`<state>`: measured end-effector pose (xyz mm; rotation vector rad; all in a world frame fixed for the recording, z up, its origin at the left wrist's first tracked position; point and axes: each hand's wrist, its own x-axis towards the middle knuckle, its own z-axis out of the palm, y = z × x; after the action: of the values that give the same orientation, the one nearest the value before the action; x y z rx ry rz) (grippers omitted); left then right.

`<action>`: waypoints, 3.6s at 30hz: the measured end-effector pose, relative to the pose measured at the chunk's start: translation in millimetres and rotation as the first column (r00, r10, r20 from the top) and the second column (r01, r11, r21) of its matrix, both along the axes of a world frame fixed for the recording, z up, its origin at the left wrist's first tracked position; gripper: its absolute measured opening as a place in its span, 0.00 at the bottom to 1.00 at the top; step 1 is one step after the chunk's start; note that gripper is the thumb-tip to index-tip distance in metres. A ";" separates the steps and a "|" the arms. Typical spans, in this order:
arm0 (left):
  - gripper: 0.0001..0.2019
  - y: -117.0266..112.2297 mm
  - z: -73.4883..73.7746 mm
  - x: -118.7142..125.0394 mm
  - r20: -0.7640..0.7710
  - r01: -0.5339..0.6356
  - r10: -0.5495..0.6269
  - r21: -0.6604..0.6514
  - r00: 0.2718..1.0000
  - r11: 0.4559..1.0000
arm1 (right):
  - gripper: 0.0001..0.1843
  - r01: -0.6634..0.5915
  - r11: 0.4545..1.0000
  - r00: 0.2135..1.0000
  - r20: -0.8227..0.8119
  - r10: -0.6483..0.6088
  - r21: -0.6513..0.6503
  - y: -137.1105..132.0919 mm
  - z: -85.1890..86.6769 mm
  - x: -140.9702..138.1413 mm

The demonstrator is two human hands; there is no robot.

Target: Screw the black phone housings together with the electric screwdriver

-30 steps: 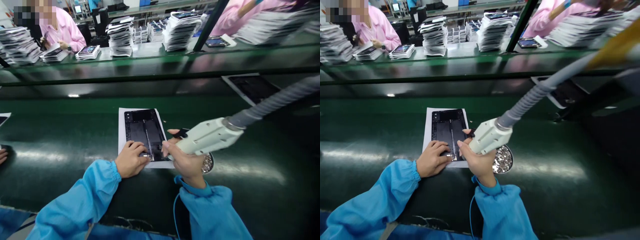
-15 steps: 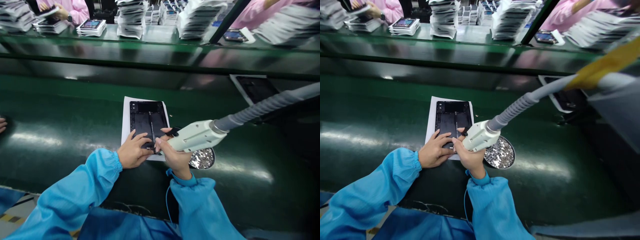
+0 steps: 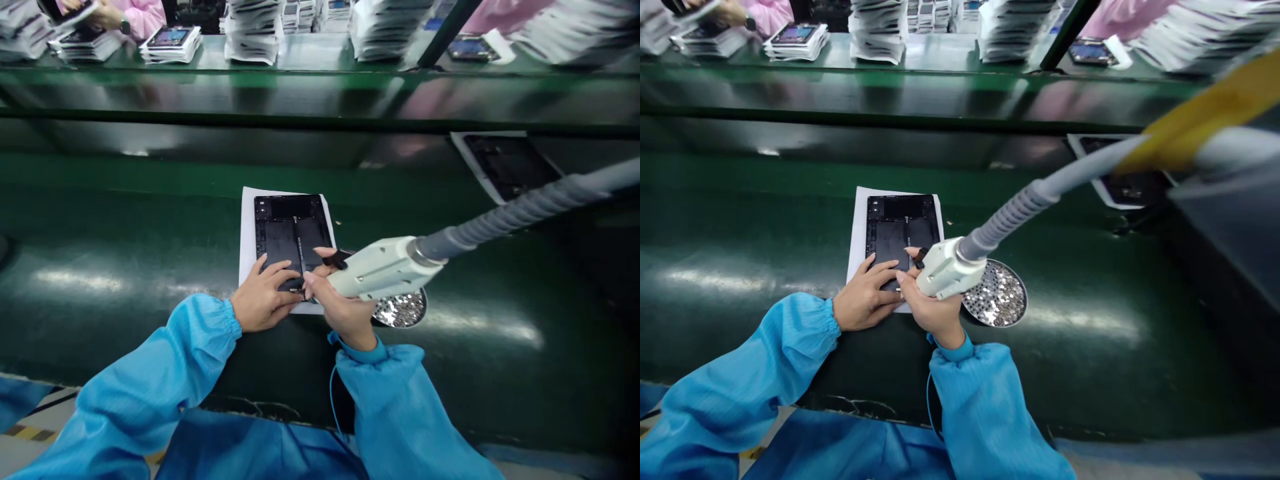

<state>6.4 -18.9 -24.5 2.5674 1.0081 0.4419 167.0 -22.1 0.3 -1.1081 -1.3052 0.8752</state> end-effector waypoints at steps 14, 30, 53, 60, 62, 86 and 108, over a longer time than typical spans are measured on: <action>0.13 1.3 -4.0 -4.8 0.012 -0.031 0.030 0.132 0.999 0.991 | 0.11 0.216 0.968 0.960 -0.209 -0.187 0.128 32.8 22.2 74.9; 0.12 3.2 -3.0 -9.6 0.010 -0.025 0.023 0.193 1.000 0.981 | 0.13 0.226 0.965 0.960 -0.195 -0.199 0.130 47.2 4.7 65.9; 0.11 7.5 -6.3 -6.1 0.090 -0.055 0.038 0.193 0.995 0.980 | 0.12 0.181 0.978 0.974 -0.156 -0.163 0.107 53.8 -5.4 62.4; 0.10 8.9 -17.4 -1.9 0.158 -0.119 0.090 0.189 0.983 0.975 | 0.14 0.213 0.960 0.958 -0.232 -0.168 0.182 47.2 8.6 63.5; 0.11 8.4 -19.8 1.4 0.145 -0.162 0.136 0.185 0.980 0.969 | 0.14 0.215 0.951 0.949 -0.276 -0.150 0.223 40.0 15.3 59.6; 0.13 11.4 -11.1 11.9 -0.052 -0.159 0.159 0.008 0.986 0.987 | 0.15 -0.019 0.993 0.994 -0.109 0.032 0.114 25.4 -10.6 -6.1; 0.14 7.6 -17.4 15.0 0.001 -0.126 0.126 0.070 0.992 0.990 | 0.11 -0.005 0.996 0.998 0.062 0.000 0.085 16.9 -5.5 -2.3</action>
<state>21.4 -11.3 -41.9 2.5755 1.1802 0.5150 164.7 -5.2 -5.2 -1.0739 -1.3830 0.7851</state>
